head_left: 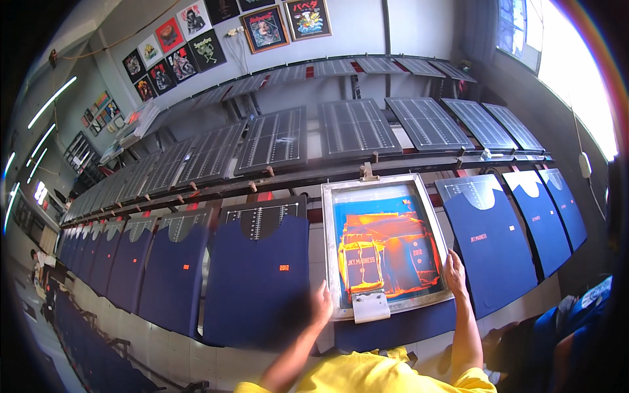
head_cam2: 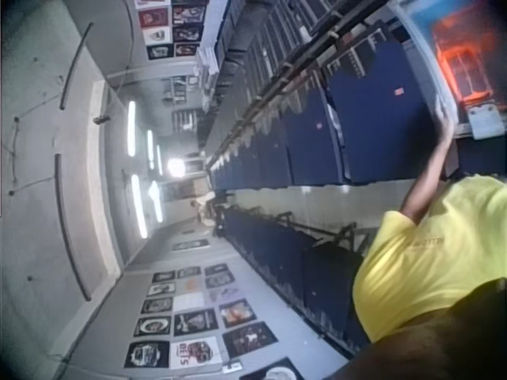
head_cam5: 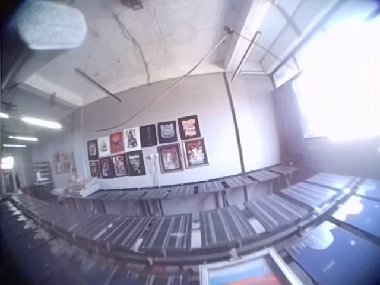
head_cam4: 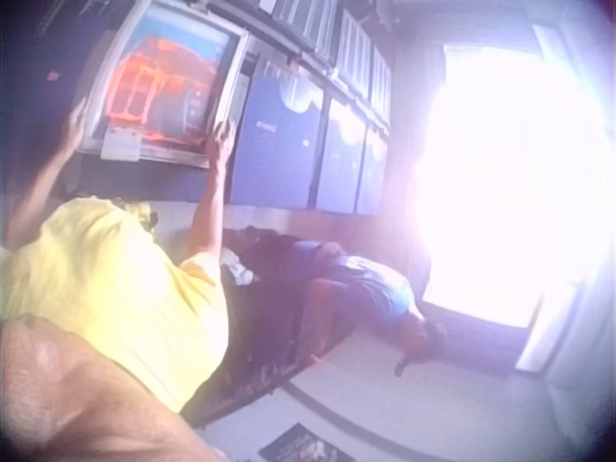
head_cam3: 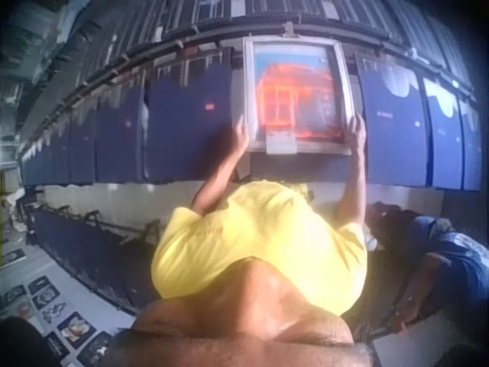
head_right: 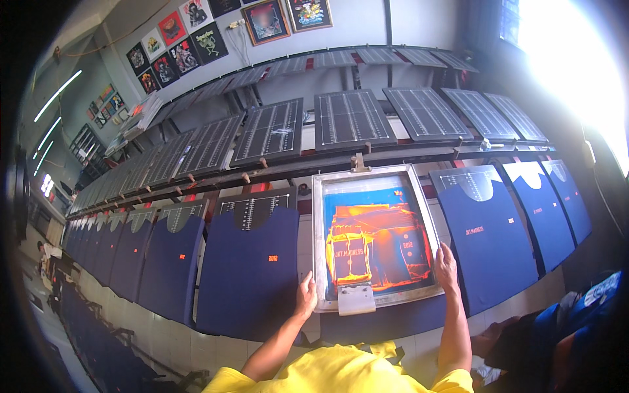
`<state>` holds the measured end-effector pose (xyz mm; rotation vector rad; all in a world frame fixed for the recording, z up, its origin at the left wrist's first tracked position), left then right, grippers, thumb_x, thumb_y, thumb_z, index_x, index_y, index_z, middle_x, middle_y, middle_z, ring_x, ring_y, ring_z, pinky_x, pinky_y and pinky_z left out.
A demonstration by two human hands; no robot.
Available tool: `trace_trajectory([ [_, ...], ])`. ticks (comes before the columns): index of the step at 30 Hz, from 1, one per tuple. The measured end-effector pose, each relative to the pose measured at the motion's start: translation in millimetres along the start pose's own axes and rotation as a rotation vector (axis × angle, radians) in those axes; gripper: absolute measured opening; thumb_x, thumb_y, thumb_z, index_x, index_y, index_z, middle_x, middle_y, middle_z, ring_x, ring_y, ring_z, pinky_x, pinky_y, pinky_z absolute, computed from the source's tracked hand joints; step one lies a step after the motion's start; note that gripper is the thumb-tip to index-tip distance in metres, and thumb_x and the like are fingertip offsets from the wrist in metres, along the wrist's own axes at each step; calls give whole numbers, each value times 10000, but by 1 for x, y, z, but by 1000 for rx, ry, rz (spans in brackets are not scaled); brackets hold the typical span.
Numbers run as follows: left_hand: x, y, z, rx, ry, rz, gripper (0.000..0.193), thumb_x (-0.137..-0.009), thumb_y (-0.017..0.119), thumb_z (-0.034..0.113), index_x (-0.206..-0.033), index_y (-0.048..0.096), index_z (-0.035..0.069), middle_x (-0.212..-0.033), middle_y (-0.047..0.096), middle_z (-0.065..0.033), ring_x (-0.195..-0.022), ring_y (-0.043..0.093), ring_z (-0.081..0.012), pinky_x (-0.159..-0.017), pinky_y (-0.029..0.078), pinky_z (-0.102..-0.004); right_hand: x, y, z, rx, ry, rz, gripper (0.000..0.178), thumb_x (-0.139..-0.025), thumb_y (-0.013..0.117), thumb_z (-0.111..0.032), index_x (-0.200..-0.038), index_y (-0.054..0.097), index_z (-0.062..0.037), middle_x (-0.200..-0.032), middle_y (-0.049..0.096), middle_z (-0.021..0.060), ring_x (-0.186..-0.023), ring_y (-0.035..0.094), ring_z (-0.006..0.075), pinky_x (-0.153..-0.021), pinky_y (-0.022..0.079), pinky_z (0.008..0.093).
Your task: The person performs screen printing by applying ink to a design through a mesh screen onto navy blue t-shirts, smoothing the ink with their hands across the surface of the screen multiple times.
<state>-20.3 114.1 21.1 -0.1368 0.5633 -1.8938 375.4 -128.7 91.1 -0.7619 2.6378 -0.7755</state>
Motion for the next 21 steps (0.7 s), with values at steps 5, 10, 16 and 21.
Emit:
trace_trajectory([
  [5, -6, 10, -14, -117, 46, 109, 358, -983, 506, 129, -1287, 618, -22, -751, 645, -271, -624, 638, -340, -608, 485, -440, -4, 2, 5, -230, -5, -102, 483, -1025, 480, -251, -1407, 493, 43, -1425, 534, 202, -1343, 490, 267, -1120, 363, 361],
  [10, -12, 10, -26, -133, -97, 48, 358, -973, 513, 106, -1295, 615, -13, -818, 669, -267, -685, 663, -317, -633, 500, -417, -13, 12, 0, -267, -30, -164, 480, -1009, 465, -184, -1435, 464, 39, -1454, 504, 209, -1381, 449, 282, -1150, 322, 369],
  [16, -14, 11, 8, 42, -195, 86, 388, -968, 509, 120, -1316, 599, -27, -881, 685, -250, -736, 661, -246, -670, 507, -360, -20, 10, 16, -533, 2, -170, 459, -1039, 448, -202, -1421, 466, 53, -1406, 540, 159, -1322, 492, 241, -1130, 341, 353],
  [21, -16, -10, 27, -1, -106, 115, 398, -915, 533, 75, -1298, 619, 7, -748, 649, -234, -612, 631, -269, -580, 478, -370, -14, -3, 4, -651, 66, -178, 522, -1042, 467, -306, -1419, 468, 55, -1383, 550, 146, -1293, 503, 214, -1116, 361, 350],
])
Point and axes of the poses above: each hand's wrist, its own x-axis away from the middle knuckle, its own y-axis out of the palm, z = x × y, the point moved 6 cm from there along -x, towards the middle knuckle
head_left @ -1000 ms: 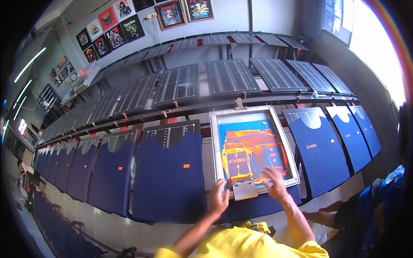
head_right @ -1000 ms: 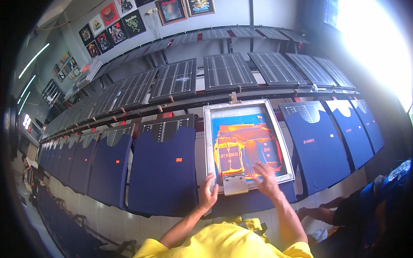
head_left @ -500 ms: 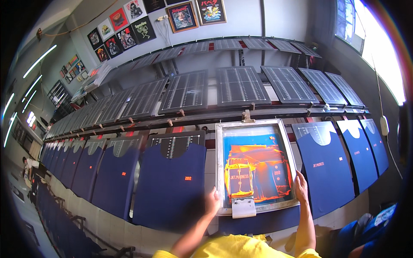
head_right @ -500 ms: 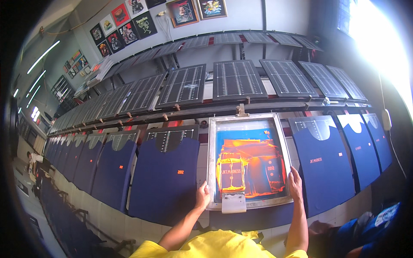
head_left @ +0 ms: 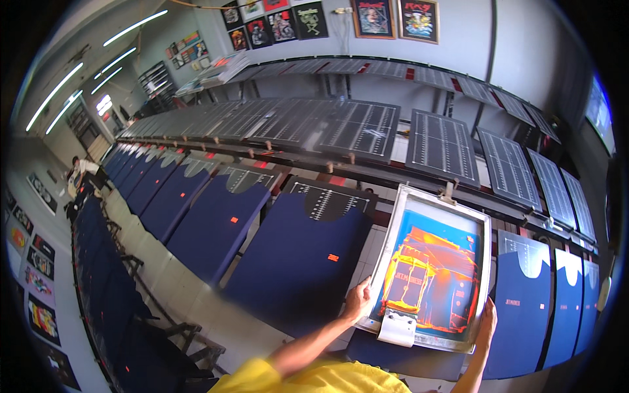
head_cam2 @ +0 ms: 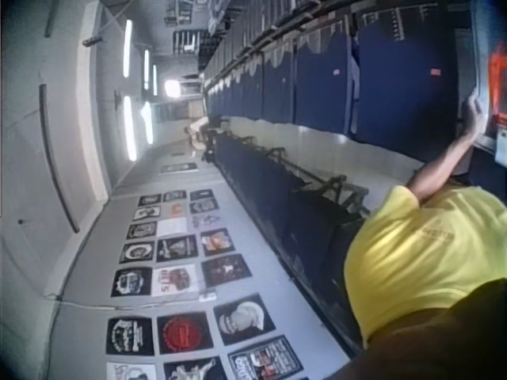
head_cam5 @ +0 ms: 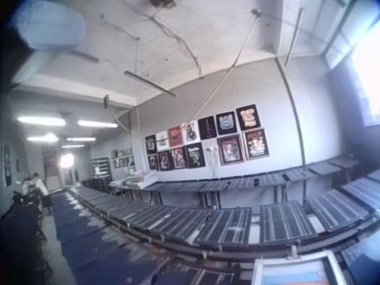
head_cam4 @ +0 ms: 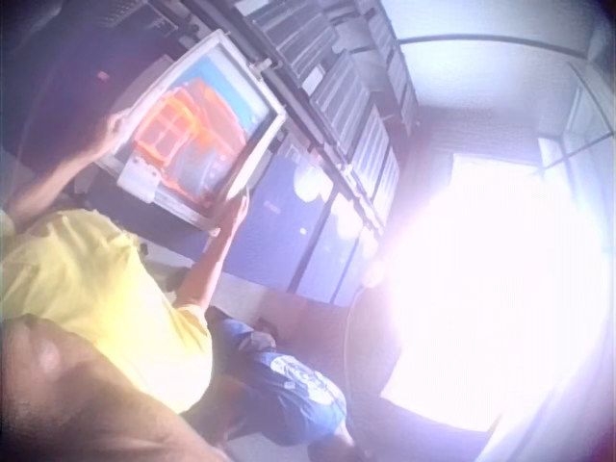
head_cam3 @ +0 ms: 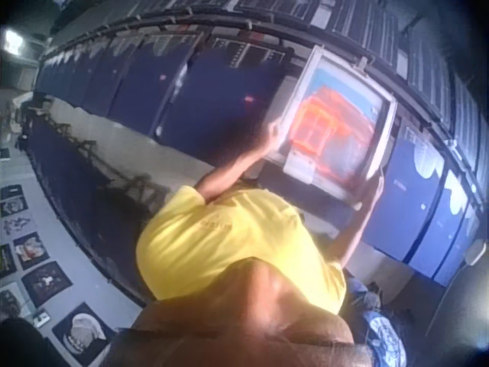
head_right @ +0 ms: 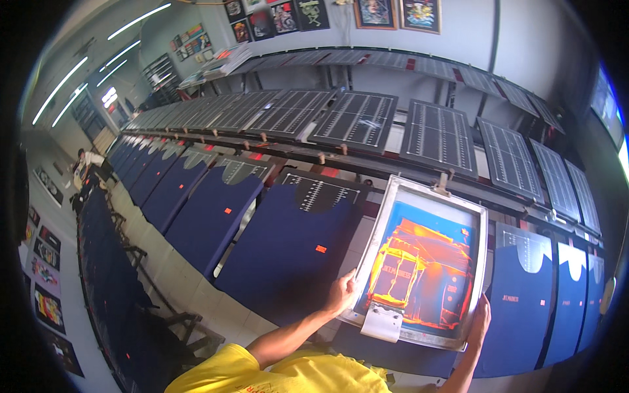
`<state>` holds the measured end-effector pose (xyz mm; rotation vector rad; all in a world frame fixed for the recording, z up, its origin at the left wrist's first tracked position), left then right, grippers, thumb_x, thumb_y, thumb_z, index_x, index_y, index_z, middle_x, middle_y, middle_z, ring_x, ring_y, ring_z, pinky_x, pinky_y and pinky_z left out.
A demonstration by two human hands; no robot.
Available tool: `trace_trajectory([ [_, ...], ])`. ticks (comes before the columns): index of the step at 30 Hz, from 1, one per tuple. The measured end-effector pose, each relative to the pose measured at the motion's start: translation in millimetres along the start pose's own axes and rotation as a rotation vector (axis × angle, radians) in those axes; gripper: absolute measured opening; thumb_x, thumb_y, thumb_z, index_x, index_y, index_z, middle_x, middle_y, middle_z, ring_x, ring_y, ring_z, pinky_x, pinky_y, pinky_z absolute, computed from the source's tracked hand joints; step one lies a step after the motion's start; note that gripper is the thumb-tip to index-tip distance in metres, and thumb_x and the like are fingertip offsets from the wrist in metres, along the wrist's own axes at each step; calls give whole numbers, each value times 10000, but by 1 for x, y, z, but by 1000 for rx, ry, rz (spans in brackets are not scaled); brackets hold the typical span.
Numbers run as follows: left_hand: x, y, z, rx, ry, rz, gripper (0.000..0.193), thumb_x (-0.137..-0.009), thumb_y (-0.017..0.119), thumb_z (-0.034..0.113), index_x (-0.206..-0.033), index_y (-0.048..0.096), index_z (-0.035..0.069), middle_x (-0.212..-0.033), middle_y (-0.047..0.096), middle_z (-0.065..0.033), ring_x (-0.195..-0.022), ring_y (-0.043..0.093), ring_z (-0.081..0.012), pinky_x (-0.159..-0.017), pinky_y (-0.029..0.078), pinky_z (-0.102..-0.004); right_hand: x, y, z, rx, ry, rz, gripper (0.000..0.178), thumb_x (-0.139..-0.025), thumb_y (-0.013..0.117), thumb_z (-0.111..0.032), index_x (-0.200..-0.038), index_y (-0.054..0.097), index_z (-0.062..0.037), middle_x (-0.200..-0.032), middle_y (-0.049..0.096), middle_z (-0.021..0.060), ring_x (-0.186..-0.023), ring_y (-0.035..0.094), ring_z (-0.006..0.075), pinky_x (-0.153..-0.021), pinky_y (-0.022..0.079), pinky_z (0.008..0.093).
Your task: The person performs screen printing by applying ink to a design through a mesh screen onto navy blue t-shirts, smoothing the ink with their hands across the surface of the screen multiple times.
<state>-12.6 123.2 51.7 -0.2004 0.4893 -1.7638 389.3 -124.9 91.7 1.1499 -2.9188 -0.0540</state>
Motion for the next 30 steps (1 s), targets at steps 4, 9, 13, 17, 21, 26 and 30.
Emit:
trace_trajectory([
  [4, 3, -27, 12, 28, 50, 12, 379, -921, 538, 25, -1291, 618, 2, -792, 646, -258, -666, 677, -287, -604, 489, -377, 16, -6, -1, -24, -68, -49, 604, -1038, 377, -383, -1466, 403, 43, -1501, 438, 202, -1421, 386, 287, -1187, 267, 404],
  [9, -3, -90, -13, 61, 77, 80, 325, -944, 557, 55, -1253, 635, -2, -888, 686, -254, -732, 698, -341, -650, 526, -392, 43, 51, -9, -218, -113, -147, 594, -1028, 414, -365, -1456, 422, 47, -1483, 464, 189, -1396, 418, 274, -1177, 284, 394],
  [13, -19, -157, -47, 24, -60, -24, 323, -984, 498, 73, -1256, 628, -44, -1191, 675, -250, -1120, 672, -308, -948, 521, -339, 70, 130, -10, -57, -5, 8, 535, -1032, 424, -302, -1422, 471, 61, -1396, 551, 145, -1296, 509, 226, -1114, 365, 348],
  [17, -33, -235, -88, -37, -134, -64, 328, -987, 507, 88, -1253, 623, -66, -1176, 688, -246, -1075, 686, -257, -912, 521, -323, 101, 226, -11, -118, 13, -65, 563, -1002, 482, -328, -1414, 470, 57, -1379, 547, 157, -1287, 507, 240, -1106, 367, 359],
  [21, -54, -297, -148, -4, 0, 7, 319, -986, 510, 71, -1252, 627, -60, -1010, 729, -184, -920, 664, -166, -801, 510, -307, 122, 300, 15, -167, 10, -97, 542, -987, 495, -292, -1412, 478, 44, -1398, 537, 164, -1287, 506, 241, -1089, 383, 356],
  [26, -86, -352, -218, -83, 169, 87, 308, -997, 477, 44, -1249, 622, -56, -969, 721, -144, -853, 639, -159, -759, 503, -316, 131, 377, 26, -142, 9, -99, 548, -973, 530, -273, -1417, 476, 44, -1407, 538, 163, -1292, 502, 242, -1097, 372, 353],
  [30, -116, -371, -220, -26, 26, -28, 269, -975, 466, 6, -1169, 648, -40, -759, 589, -36, -716, 523, -114, -644, 445, -300, 125, 410, 26, -46, 8, -61, 513, -953, 569, -267, -1384, 533, 9, -1388, 562, 133, -1278, 516, 233, -1092, 370, 346],
])
Point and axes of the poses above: each hand's wrist, its own x-axis away from the middle knuckle, its own y-axis out of the palm, z = x × y, the point moved 6 cm from there along -x, towards the middle knuckle
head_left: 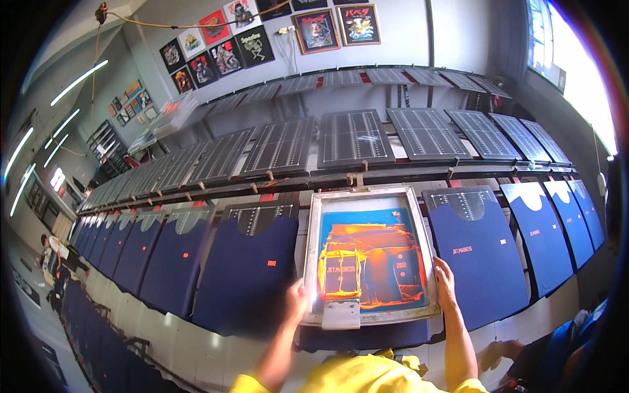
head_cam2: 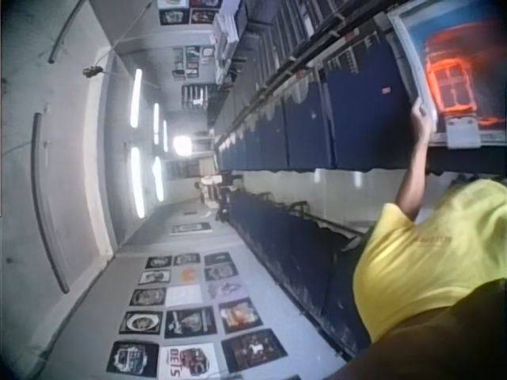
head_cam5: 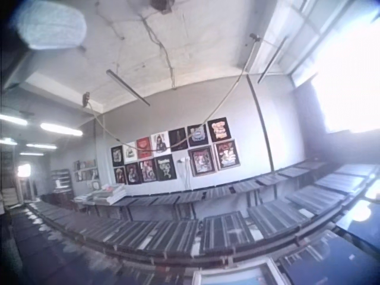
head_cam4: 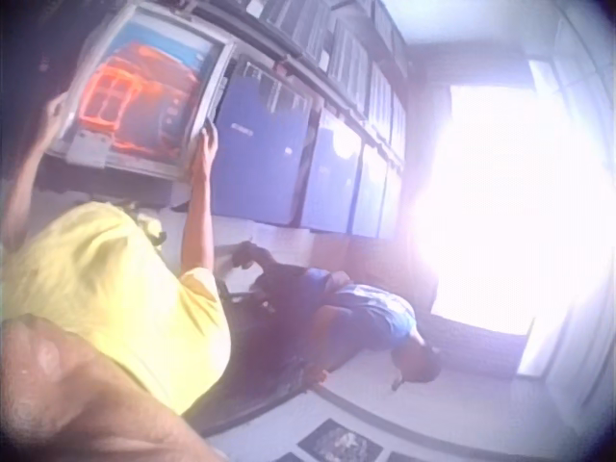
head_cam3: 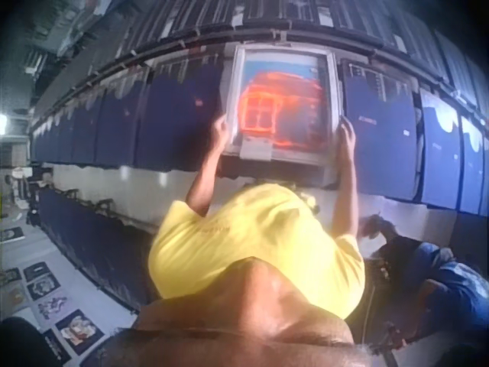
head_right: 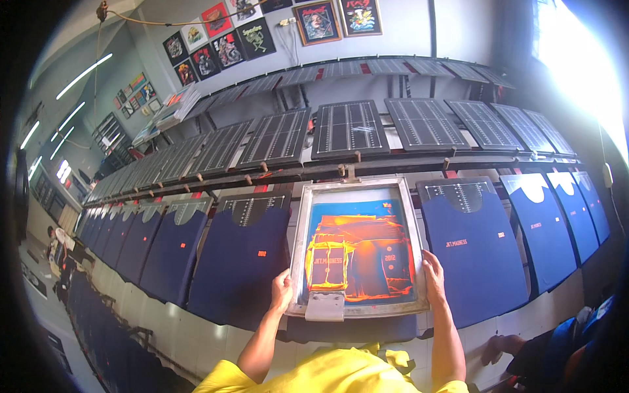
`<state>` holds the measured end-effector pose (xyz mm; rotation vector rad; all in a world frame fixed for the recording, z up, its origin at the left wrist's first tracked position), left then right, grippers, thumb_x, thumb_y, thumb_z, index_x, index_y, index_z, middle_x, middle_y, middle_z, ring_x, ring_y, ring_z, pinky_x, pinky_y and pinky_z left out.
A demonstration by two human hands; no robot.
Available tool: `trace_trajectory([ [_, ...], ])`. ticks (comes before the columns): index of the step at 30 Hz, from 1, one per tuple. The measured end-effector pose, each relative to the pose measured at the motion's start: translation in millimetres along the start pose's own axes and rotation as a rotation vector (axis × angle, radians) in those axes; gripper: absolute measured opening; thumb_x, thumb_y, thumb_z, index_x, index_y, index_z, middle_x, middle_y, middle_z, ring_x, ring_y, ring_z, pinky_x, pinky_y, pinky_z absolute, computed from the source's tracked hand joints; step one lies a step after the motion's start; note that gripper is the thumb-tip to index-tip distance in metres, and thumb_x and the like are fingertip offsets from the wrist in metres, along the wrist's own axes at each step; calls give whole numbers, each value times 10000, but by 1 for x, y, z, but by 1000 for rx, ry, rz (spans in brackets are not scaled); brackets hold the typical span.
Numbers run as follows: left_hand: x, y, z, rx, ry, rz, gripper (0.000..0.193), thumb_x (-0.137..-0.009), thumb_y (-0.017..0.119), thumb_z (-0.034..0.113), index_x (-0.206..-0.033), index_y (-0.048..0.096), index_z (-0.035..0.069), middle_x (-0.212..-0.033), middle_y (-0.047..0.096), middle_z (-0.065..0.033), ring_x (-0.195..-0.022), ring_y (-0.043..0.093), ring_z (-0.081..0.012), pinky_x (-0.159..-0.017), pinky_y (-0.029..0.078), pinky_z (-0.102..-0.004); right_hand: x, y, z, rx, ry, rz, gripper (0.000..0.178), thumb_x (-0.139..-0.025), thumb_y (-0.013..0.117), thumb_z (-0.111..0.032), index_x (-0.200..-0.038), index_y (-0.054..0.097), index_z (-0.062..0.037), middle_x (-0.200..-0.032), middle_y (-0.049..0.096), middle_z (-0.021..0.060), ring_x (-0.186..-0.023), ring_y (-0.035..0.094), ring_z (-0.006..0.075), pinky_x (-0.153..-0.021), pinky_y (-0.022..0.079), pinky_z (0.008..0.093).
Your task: The person performs screen printing by applying ink to a design through a mesh screen onto navy blue t-shirts, smoothing the ink with their hands across the surface of the screen multiple times.
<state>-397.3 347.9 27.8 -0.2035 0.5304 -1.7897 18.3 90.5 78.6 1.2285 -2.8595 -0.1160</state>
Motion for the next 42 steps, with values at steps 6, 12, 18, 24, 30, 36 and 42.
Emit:
trace_trajectory([
  [6, -32, -9, -19, 65, 1, 35, 315, -889, 460, -79, -1121, 668, -28, -716, 451, 43, -670, 431, -77, -592, 379, -262, -17, 28, 6, -26, -7, -3, 575, -966, 623, -335, -1399, 501, 22, -1370, 564, 127, -1258, 519, 204, -1085, 383, 330],
  [12, -37, -10, 11, 89, -159, -61, 374, -899, 472, -69, -1228, 646, -40, -764, 508, 24, -700, 467, -78, -624, 412, -249, -27, 25, 8, 52, -32, 39, 559, -961, 626, -335, -1392, 517, 3, -1351, 581, 121, -1232, 536, 196, -1064, 404, 331],
  [18, -34, -9, -6, 52, -113, -32, 375, -941, 465, -26, -1281, 624, -44, -856, 648, -39, -775, 578, -112, -707, 474, -260, -27, 30, 3, 16, 11, 25, 601, -953, 625, -375, -1406, 501, -1, -1372, 566, 127, -1245, 532, 206, -1060, 406, 333],
  [24, -35, -4, 3, 68, -74, -23, 371, -924, 460, -41, -1251, 634, -48, -755, 575, -55, -694, 516, -112, -638, 442, -272, -24, 26, 8, 12, -31, 47, 521, -953, 559, -257, -1388, 517, 25, -1386, 557, 154, -1305, 497, 237, -1109, 358, 351],
  [30, -35, 13, -36, -86, 62, 23, 398, -858, 470, -72, -1217, 641, -65, -686, 550, -72, -638, 514, -136, -607, 446, -307, -21, 27, 30, 137, -106, 40, 569, -971, 559, -301, -1420, 472, 37, -1441, 510, 174, -1355, 455, 261, -1141, 321, 372],
  [36, -31, 4, -50, -113, 28, 84, 395, -881, 477, -53, -1245, 631, -57, -844, 681, -157, -782, 648, -195, -736, 514, -332, -16, 58, 6, 656, -281, 63, 568, -954, 588, -281, -1416, 458, 22, -1448, 478, 240, -1387, 419, 343, -1158, 314, 424],
  [42, -5, -32, -8, 96, 12, 33, 342, -1001, 470, 48, -1306, 572, -70, -1233, 660, -197, -1162, 636, -262, -1022, 483, -353, 54, 176, -37, 1002, -443, -451, 610, -778, 817, -262, -1283, 566, -29, -1365, 547, 189, -1299, 497, 367, -1109, 401, 467],
])
Point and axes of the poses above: each hand's wrist, its own x-axis away from the middle knuckle, its own y-axis out of the palm, z = x × y, the point moved 6 cm from there along -x, towards the middle knuckle
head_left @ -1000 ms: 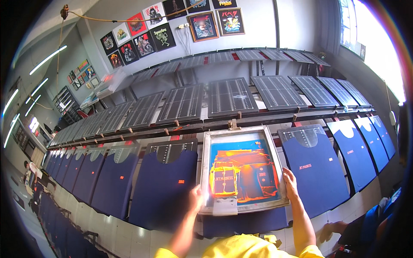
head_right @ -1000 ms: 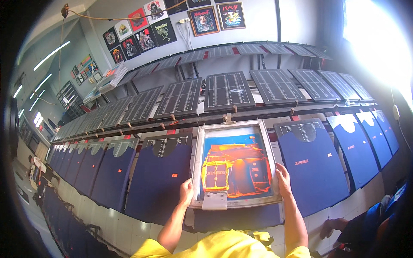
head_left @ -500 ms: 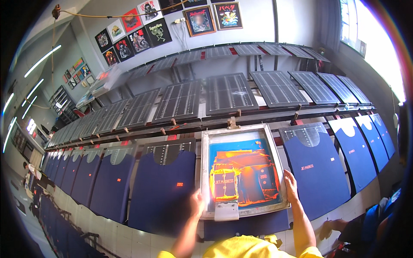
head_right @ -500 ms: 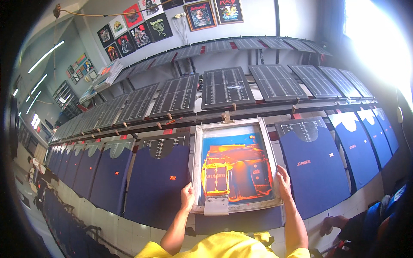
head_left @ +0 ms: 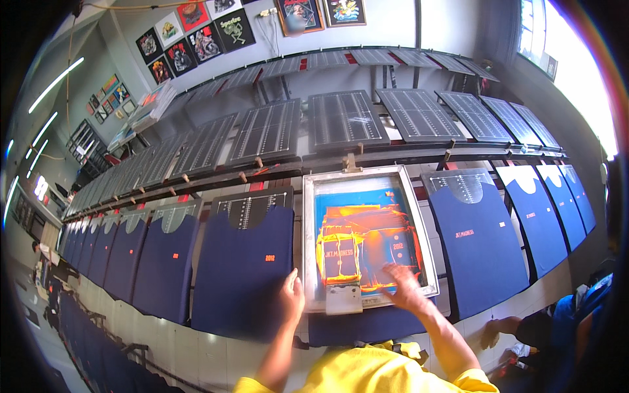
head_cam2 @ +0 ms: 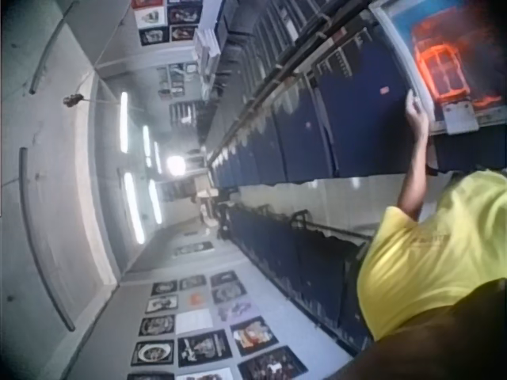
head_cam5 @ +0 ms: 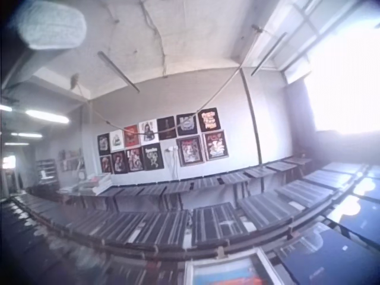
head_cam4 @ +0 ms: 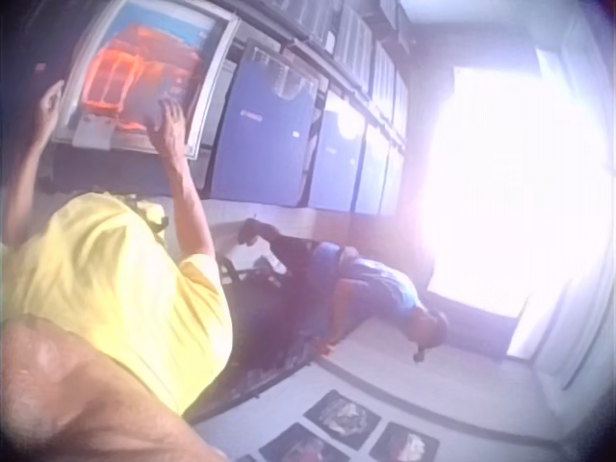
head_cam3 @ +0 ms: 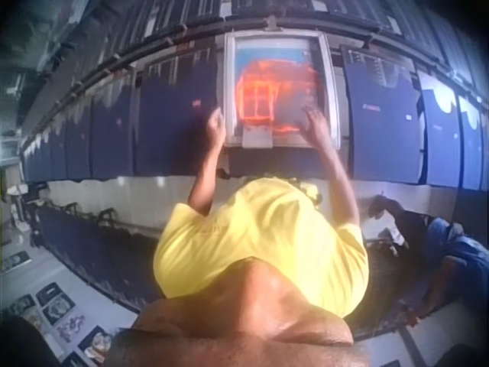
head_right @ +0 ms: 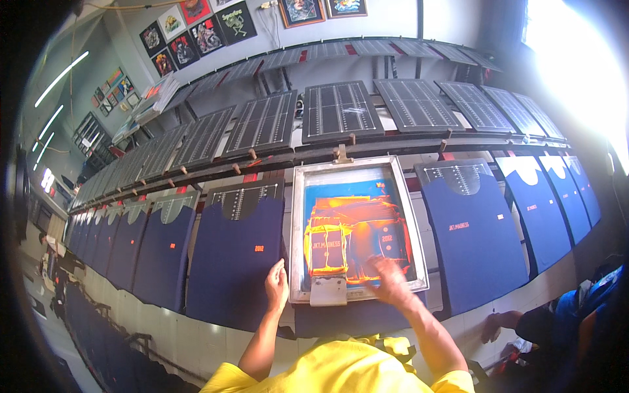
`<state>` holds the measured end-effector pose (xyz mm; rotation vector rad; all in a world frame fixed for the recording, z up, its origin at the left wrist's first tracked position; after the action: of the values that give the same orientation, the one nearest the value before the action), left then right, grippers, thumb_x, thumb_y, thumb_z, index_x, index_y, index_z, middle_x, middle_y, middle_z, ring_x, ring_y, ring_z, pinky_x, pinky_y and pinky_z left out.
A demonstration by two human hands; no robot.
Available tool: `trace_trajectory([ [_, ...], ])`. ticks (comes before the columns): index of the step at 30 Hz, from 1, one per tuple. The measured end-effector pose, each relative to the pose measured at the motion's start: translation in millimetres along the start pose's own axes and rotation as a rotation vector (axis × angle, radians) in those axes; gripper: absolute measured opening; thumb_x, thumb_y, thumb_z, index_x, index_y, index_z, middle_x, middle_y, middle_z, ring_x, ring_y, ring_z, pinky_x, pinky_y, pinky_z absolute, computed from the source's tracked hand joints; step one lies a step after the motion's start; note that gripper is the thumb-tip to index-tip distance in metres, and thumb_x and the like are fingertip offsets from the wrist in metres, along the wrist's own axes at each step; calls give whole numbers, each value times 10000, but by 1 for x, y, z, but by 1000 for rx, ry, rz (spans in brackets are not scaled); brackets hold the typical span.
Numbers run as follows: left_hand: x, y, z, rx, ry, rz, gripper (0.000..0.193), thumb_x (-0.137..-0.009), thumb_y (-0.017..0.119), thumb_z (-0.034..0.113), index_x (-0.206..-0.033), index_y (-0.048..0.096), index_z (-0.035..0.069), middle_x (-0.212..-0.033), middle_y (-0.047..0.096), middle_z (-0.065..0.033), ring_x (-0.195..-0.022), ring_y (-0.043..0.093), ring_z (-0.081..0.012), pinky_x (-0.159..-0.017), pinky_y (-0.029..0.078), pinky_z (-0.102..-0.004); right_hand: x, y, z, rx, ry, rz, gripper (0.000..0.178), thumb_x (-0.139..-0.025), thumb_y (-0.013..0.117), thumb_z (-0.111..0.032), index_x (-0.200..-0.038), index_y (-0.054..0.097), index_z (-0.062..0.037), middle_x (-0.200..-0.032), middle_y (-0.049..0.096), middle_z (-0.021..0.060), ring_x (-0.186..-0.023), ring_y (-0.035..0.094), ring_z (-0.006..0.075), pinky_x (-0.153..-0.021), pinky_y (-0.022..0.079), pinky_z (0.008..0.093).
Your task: The person performs screen printing by applying ink to a design through a mesh screen onto navy blue t-shirts, smoothing the ink with their hands across the surface of the screen multiple times.
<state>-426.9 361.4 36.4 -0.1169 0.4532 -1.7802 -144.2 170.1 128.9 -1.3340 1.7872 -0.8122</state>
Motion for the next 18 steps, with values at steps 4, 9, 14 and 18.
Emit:
trace_trajectory([
  [4, 62, -21, 38, 185, 60, 100, 230, -1041, 499, 177, -1045, 618, -19, -919, 672, -103, -806, 653, -159, -739, 527, -296, 12, 44, -74, 249, -305, -268, 745, -811, 759, -401, -1427, 477, -92, -1476, 492, 108, -1376, 423, 324, -1185, 307, 452],
  [9, 144, 19, 16, 520, -296, -56, 270, -1036, 513, 289, -954, 573, 39, -706, 577, -43, -546, 521, -93, -478, 381, -226, -12, 46, -82, 304, -280, -332, 627, -770, 721, -244, -1352, 541, -96, -1352, 595, 73, -1255, 525, 273, -1061, 409, 436],
  [14, 152, 77, 35, 778, -809, -561, 391, -1074, 413, 347, -1117, 609, 11, -816, 672, -94, -531, 542, -104, -467, 384, -208, -47, 48, -73, 313, -243, -215, 457, -690, 764, -170, -1125, 649, -94, -1050, 679, 57, -1005, 611, 246, -855, 458, 415],
  [18, 142, 94, 28, 774, -810, -558, 426, -1093, 360, 356, -1092, 590, -3, -777, 647, -94, -507, 533, -109, -455, 386, -219, -86, 24, -66, 182, -312, -1, 363, -679, 781, -150, -1019, 668, -94, -895, 681, 58, -869, 635, 257, -777, 478, 413],
])
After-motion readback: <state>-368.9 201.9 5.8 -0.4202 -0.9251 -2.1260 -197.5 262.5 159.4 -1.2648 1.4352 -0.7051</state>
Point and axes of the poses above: each hand's wrist, its own x-axis away from the middle knuckle, its own y-axis out of the palm, z = x × y, the point moved 6 cm from there along -x, towards the middle knuckle
